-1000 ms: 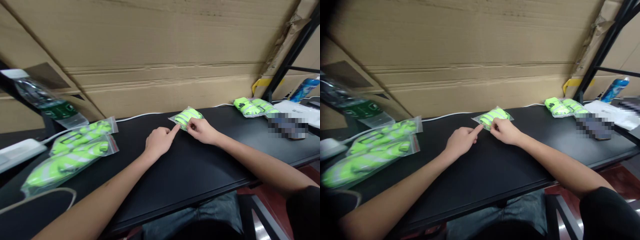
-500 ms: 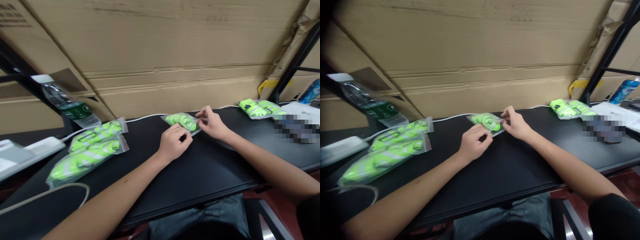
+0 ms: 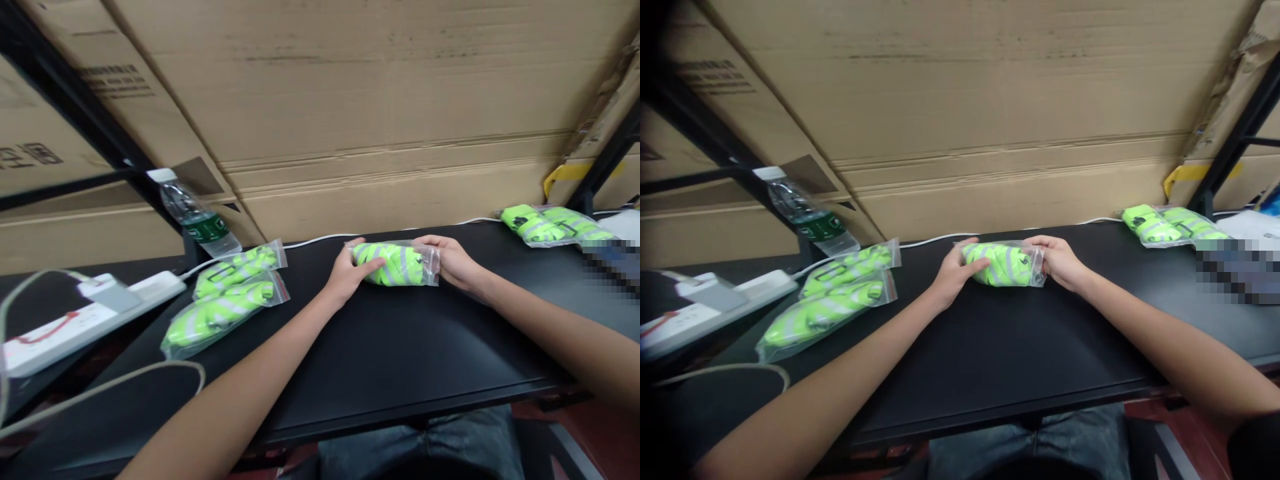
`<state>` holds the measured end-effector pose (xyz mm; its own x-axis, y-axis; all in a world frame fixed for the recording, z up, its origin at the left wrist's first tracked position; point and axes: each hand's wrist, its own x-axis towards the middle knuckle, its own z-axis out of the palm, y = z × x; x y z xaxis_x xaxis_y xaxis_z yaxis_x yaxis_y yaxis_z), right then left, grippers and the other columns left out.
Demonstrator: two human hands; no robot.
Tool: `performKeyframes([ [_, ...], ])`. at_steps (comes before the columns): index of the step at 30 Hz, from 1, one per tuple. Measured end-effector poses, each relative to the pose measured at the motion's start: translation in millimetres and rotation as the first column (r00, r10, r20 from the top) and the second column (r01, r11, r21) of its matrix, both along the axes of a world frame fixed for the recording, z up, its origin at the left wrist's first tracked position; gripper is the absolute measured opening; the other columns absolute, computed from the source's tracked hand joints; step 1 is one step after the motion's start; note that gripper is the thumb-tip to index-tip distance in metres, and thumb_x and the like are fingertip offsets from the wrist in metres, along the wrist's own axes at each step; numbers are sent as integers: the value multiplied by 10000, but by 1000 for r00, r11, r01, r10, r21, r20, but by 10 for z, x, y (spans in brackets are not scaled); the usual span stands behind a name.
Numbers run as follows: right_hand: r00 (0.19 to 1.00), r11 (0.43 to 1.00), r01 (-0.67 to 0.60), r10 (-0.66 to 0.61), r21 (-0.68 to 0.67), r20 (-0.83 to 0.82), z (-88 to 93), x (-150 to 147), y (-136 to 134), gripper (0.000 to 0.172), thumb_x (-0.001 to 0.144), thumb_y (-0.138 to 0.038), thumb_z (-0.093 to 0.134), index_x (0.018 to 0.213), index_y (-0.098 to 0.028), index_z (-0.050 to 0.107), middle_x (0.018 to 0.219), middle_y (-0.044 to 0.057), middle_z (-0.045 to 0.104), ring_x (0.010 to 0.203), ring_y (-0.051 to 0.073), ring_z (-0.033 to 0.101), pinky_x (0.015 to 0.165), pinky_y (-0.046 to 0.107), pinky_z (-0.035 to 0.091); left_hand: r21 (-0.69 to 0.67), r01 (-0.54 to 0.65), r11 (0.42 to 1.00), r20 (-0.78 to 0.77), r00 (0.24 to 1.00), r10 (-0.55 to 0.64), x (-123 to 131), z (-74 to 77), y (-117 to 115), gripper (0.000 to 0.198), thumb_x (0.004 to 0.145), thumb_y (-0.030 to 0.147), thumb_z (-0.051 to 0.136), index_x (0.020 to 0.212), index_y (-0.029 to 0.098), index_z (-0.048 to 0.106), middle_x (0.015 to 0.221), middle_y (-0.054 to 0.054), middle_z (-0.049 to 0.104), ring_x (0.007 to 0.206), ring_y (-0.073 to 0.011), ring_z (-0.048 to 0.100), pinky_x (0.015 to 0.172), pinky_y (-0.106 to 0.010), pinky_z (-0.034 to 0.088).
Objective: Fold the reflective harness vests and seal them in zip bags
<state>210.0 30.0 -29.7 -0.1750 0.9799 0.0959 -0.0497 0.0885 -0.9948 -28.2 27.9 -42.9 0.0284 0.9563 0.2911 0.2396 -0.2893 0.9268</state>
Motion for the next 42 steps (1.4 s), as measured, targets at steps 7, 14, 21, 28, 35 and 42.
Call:
performKeyframes([
  [7, 984, 978, 176, -176, 111, -16, 61, -9, -52, 427, 550, -328, 857, 868, -203, 602, 845, 34, 679, 721, 161, 632, 695, 331, 531, -31, 187, 982, 120, 976, -183, 87, 80, -95, 499, 495, 380, 944, 894, 176, 723, 833, -25, 708, 747, -186, 654, 712, -327, 555],
  [14, 941, 800, 216, -324, 559, 99, 180, 11, -168, 275, 729, -327, 774, 883, -235, 567, 825, 27, 664, 791, 186, 651, 800, 380, 565, -95, 61, 994, 346, 938, -25, 87, 24, -49, 494, 500, 356, 947, 875, 161, 691, 764, 7, 679, 661, -131, 624, 649, -272, 538],
  [21, 979, 874, -58, -45, 482, 200, 160, -18, -214, 441, 744, -370, 826, 1132, -204, 695, 1224, 91, 706, 1149, 262, 661, 1071, 452, 505, -91, 75, 993, 367, 929, -36, 103, 24, -76, 490, 528, 363, 935, 902, 163, 689, 808, -6, 691, 703, -143, 636, 699, -297, 549],
  [28, 976, 921, -199, 155, 334, 154, 113, -17, -201, 474, 718, -355, 839, 1141, -204, 688, 1285, 111, 678, 1168, 274, 659, 1029, 454, 538, 14, 29, 999, 213, 976, -32, 134, 48, -154, 456, 518, 390, 927, 852, 184, 695, 754, 11, 671, 680, -149, 616, 660, -296, 536],
  [35, 913, 924, -363, 326, 121, 247, 108, 31, -143, 544, 668, -341, 867, 1158, -181, 690, 1067, 81, 734, 934, 222, 699, 840, 372, 582, 8, -34, 999, 236, 971, 31, 275, 64, -277, 441, 520, 396, 923, 839, 186, 703, 765, -11, 696, 686, -162, 623, 654, -310, 545],
  [42, 922, 957, -276, 240, 84, 303, 121, -32, -168, 447, 639, -349, 870, 1031, -189, 725, 922, 35, 727, 791, 185, 668, 739, 324, 559, -77, -81, 994, 267, 959, 99, 402, 38, -332, 458, 561, 408, 906, 884, 188, 666, 810, -21, 700, 738, -184, 656, 689, -324, 558],
])
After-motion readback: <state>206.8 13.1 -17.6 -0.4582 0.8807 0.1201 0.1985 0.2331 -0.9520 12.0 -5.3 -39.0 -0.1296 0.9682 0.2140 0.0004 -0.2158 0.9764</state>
